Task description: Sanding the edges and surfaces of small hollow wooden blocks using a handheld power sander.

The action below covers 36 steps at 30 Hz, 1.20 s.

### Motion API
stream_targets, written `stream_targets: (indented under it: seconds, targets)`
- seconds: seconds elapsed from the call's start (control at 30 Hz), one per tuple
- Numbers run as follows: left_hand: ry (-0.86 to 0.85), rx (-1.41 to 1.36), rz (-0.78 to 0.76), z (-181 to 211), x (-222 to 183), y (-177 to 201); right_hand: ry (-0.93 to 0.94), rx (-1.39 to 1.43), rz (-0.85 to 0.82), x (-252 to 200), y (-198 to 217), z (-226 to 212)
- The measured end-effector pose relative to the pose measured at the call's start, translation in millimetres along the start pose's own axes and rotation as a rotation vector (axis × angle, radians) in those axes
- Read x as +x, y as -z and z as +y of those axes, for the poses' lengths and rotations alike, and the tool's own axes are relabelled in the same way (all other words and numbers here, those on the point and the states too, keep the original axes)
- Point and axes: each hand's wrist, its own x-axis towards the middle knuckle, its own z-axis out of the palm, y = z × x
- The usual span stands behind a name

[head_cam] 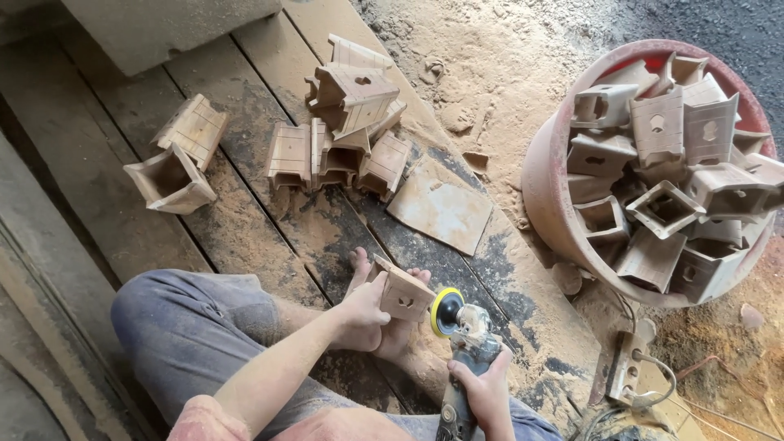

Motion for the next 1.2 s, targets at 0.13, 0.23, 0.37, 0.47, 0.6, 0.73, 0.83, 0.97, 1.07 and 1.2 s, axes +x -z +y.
stream_targets:
  seconds: [0.13,0.23,0.37,0.47,0.6,0.73,0.83,0.97,1.07,1.2]
  targets:
    - [-0.405,-1.598,-0.123,-4.6,12.0,-45.5,-0.051,-0.016,0.018,-2.0,2.4,7.6]
    - [-0.271,-1.056,-0.044,12.2,-5.6,-6.8,-0.054,-0.009,0.019,-1.3,3.2,10.1]
    - [-0.047,-0.136,0.066,29.8,-23.6,22.3,0.018,0.066,0.021,10.6,2.8,33.3]
    - [-0.056,-0.089,0.125,32.4,-29.8,23.2,0.028,0.021,0.043,15.0,4.6,37.4]
    - [-0.059,-0.056,0.195,29.2,-34.2,18.9,-0.075,-0.086,0.051,10.1,5.4,26.0]
    - [-0.094,-0.055,0.259,25.1,-33.0,13.6,-0.062,-0.044,0.079,12.4,5.7,26.8]
    - [-0.103,-0.111,0.306,31.5,-40.0,13.4,-0.052,0.007,0.089,18.4,3.5,35.9]
    - [-0.103,-0.137,0.46,15.6,-37.0,4.2,-0.038,0.02,0.084,22.2,6.4,36.4]
    - [0.017,-0.043,0.53,4.7,-31.6,0.3,0.024,-0.052,0.161,23.6,5.9,40.1]
    - [0.086,-0.092,0.587,18.5,-37.6,1.9,-0.014,-0.05,0.164,12.5,2.7,24.9]
